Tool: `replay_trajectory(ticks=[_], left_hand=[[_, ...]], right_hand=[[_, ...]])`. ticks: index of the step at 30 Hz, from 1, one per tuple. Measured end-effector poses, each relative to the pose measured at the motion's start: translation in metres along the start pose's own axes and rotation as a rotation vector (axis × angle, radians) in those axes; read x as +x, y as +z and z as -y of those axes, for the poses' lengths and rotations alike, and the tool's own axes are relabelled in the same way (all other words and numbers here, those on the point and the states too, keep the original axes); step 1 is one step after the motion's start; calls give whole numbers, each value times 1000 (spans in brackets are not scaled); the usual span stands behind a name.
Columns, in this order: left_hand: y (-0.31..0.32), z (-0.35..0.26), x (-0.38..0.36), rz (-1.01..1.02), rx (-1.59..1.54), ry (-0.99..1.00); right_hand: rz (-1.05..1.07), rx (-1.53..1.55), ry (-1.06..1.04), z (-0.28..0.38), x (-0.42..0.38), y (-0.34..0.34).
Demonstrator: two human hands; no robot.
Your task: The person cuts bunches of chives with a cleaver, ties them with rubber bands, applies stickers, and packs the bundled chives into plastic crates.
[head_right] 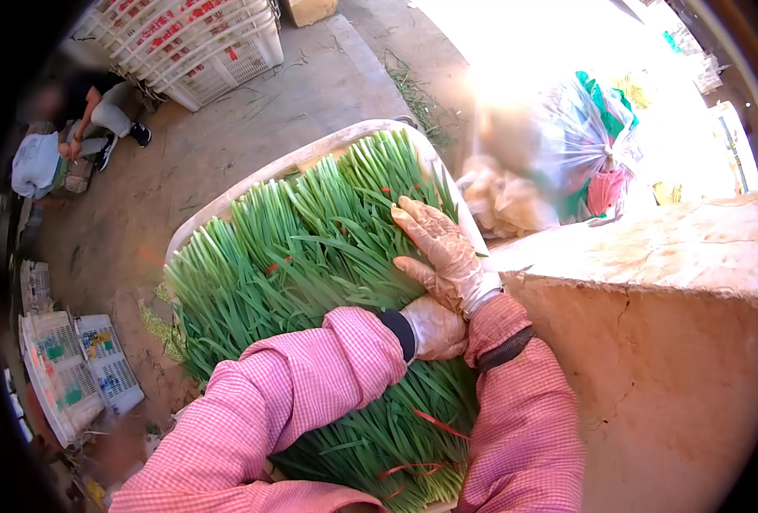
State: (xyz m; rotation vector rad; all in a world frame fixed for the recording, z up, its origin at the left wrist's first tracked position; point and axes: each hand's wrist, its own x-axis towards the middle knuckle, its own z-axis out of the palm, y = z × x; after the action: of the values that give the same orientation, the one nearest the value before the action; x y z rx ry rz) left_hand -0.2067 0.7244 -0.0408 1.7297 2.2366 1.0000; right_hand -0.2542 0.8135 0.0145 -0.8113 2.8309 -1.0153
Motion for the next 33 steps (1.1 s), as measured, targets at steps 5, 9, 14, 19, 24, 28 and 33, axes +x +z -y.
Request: replay_trajectory(ticks=[5,9,14,19,24,28,33], left_hand=[[-6,0,2,43,-273,-84],[-3,9,2,-125,-204,-67],[6,19,9,-135,-139,17],[-219,6,-51,-539,-302,-491],[-207,-87,-272,-1031,105,-931],[-49,-250,-333,-932,-103,-1504],[6,-252,-300,-560,184,-1320]], right_hand=[[103,-31,-3,-11,7,3],[115,-27,32,-17,13,14],[163,-307,-84,-20,16,5],[-526,10,75,118,-9,-105],[-460,-106,332,124,-152,-56],[-322,-69,362,209,-234,66],[36,-305,514,256,-219,128]])
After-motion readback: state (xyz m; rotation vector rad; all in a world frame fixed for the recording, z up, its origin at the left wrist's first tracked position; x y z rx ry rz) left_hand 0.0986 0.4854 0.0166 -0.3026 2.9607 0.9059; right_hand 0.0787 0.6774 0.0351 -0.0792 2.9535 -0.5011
